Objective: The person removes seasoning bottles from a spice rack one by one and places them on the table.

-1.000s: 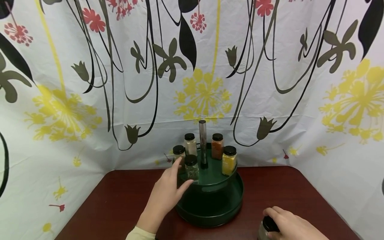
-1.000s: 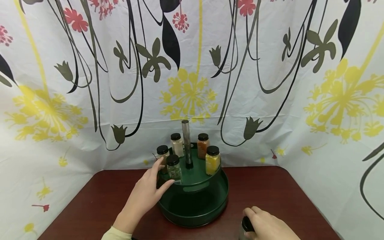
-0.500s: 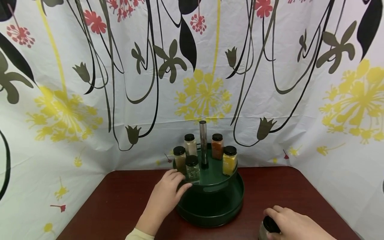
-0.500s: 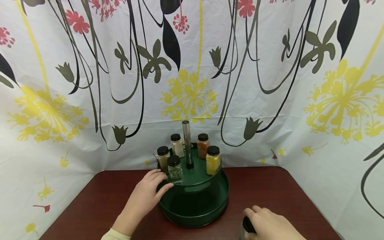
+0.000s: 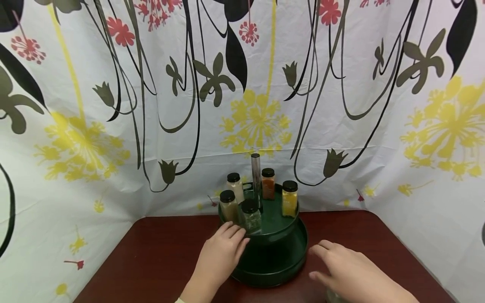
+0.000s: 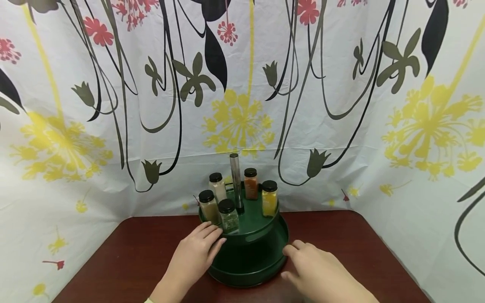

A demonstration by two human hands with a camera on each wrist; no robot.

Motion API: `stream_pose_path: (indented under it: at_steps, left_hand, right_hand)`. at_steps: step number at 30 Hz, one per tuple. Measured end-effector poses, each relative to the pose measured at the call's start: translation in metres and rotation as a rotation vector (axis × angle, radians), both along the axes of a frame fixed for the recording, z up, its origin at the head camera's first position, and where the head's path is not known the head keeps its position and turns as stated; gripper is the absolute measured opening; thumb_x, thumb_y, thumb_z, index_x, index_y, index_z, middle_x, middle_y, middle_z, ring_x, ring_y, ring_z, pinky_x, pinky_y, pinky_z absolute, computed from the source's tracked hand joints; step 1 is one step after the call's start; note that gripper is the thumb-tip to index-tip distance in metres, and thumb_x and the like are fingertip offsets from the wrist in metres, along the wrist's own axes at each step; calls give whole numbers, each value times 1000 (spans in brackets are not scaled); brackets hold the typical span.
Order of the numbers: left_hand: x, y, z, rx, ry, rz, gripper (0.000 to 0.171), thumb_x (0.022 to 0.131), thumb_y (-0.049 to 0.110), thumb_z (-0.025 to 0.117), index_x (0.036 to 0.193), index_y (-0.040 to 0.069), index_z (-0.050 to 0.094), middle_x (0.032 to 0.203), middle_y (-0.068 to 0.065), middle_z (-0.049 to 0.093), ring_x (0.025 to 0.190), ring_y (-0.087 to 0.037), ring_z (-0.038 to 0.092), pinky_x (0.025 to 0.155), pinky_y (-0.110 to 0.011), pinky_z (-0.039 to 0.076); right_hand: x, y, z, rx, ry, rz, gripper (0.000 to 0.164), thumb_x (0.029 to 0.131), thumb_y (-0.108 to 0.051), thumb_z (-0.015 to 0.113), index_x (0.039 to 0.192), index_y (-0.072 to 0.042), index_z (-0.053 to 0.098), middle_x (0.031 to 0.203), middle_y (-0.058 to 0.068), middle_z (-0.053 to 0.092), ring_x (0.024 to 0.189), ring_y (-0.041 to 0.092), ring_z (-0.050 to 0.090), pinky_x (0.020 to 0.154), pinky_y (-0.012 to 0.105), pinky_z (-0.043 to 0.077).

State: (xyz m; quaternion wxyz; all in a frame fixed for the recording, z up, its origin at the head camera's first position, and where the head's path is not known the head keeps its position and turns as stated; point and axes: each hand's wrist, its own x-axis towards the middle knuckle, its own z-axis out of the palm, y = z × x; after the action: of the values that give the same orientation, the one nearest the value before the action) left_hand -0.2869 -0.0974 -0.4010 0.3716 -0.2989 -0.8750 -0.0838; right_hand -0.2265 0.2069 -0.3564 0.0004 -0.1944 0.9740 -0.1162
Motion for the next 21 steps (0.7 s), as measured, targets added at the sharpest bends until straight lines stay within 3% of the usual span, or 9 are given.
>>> stream_pose_path:
  at_steps: [4, 8, 15, 21]
  left_hand:
    - [5, 5, -2, -34, 20, -14, 31, 91, 32, 67, 115, 14, 71, 110, -3, 69, 108, -22, 61, 76, -34, 58]
    - [10, 10, -2, -52, 42, -31, 34, 90, 30, 68, 118, 11, 69, 113, -6, 69, 108, -21, 62, 74, -32, 58]
    - [17, 19, -2, -81, 65, -92, 34, 90, 27, 67, 117, 7, 69, 116, -10, 67, 108, -22, 62, 74, -31, 58]
    - [20, 18, -3, -84, 68, -184, 27, 94, 27, 59, 110, 9, 71, 120, -9, 65, 114, -22, 58, 80, -30, 57]
  right_hand:
    - [-2, -13, 4, -15, 43, 52, 37, 80, -47, 73, 107, -23, 64, 96, -13, 54, 83, 5, 57, 63, 32, 52]
    - [-7, -24, 11, -44, 72, 73, 40, 81, -41, 74, 112, -18, 64, 102, -8, 56, 74, 0, 55, 56, 28, 50]
    - [-18, -43, 33, -35, 220, 55, 47, 83, -37, 74, 119, -10, 62, 114, 0, 58, 81, 6, 61, 65, 29, 54]
    - [-34, -59, 51, -23, 298, 44, 51, 85, -35, 73, 126, -9, 58, 118, 4, 57, 79, 11, 61, 63, 29, 53]
